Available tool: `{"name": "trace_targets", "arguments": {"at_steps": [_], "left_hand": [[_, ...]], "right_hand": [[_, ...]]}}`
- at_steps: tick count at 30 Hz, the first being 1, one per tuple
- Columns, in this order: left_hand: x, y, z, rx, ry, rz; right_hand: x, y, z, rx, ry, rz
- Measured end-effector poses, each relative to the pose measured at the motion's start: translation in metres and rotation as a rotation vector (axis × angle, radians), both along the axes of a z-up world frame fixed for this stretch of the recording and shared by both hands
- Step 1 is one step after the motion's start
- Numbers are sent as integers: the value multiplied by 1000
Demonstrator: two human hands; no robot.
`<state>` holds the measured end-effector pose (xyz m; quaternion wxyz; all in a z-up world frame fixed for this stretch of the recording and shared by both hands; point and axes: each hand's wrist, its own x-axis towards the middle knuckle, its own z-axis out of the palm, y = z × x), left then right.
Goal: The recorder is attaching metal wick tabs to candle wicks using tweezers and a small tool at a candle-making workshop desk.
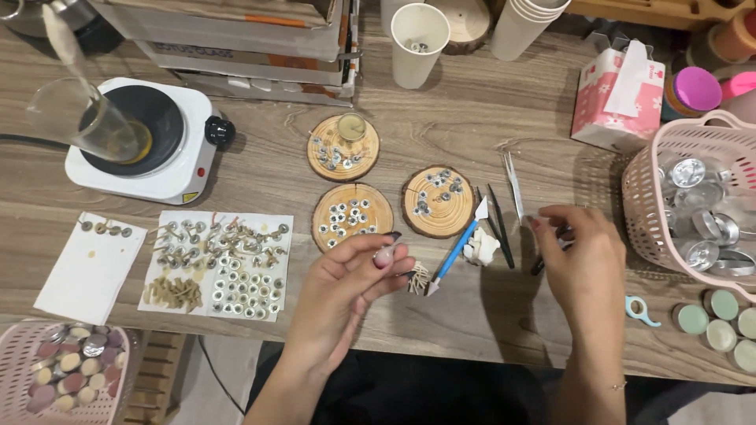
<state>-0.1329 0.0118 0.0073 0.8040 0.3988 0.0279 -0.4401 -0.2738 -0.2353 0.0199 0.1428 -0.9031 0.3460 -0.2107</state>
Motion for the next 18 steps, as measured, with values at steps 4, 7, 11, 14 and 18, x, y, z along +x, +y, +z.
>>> {"name": "trace_targets", "arguments": {"at_steps": [4, 7, 11, 14, 18], "left_hand": [[-2, -9, 7, -4, 16, -8], [-6, -14, 9, 5, -15, -1], [-9, -17, 13, 45, -17, -18], [-7, -17, 18, 73, -36, -23], [-8, -17, 17, 49, -36, -43]], "right_hand": [[13, -7, -12, 37, -3, 51], [28, -16, -26, -19, -19, 30], [42, -26, -37, -109, -28, 35], [48, -24, -40, -123, -28, 56], [44, -10, -13, -35, -80, 31]]}}
